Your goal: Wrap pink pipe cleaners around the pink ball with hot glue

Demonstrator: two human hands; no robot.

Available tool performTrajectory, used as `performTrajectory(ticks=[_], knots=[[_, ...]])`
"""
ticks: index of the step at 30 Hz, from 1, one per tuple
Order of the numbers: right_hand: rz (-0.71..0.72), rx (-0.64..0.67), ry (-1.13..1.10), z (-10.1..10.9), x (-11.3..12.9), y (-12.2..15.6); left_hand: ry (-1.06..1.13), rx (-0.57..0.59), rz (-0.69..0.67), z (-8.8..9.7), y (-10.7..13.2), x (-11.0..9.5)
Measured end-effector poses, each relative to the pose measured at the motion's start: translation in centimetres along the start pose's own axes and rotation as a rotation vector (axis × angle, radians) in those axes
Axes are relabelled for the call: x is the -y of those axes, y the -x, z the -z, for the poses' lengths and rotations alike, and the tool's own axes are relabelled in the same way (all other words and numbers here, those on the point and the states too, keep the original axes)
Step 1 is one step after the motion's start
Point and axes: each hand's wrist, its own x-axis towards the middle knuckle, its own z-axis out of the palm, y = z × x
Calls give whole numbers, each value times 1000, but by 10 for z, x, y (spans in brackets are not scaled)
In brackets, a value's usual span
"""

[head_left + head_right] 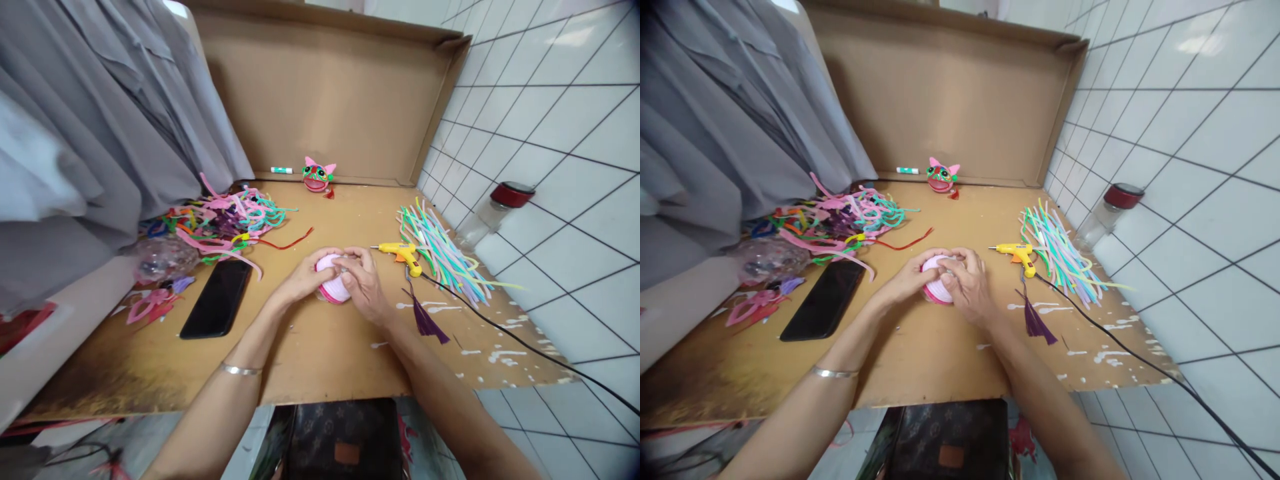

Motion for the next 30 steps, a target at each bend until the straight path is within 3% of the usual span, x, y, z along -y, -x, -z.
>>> performTrajectory(ticks=[19,30], knots=[[2,-4,20,-2,-1,1,-4,0,6,0,0,1],[-90,-68,25,-2,-8,1,-15,12,-21,0,0,-1]])
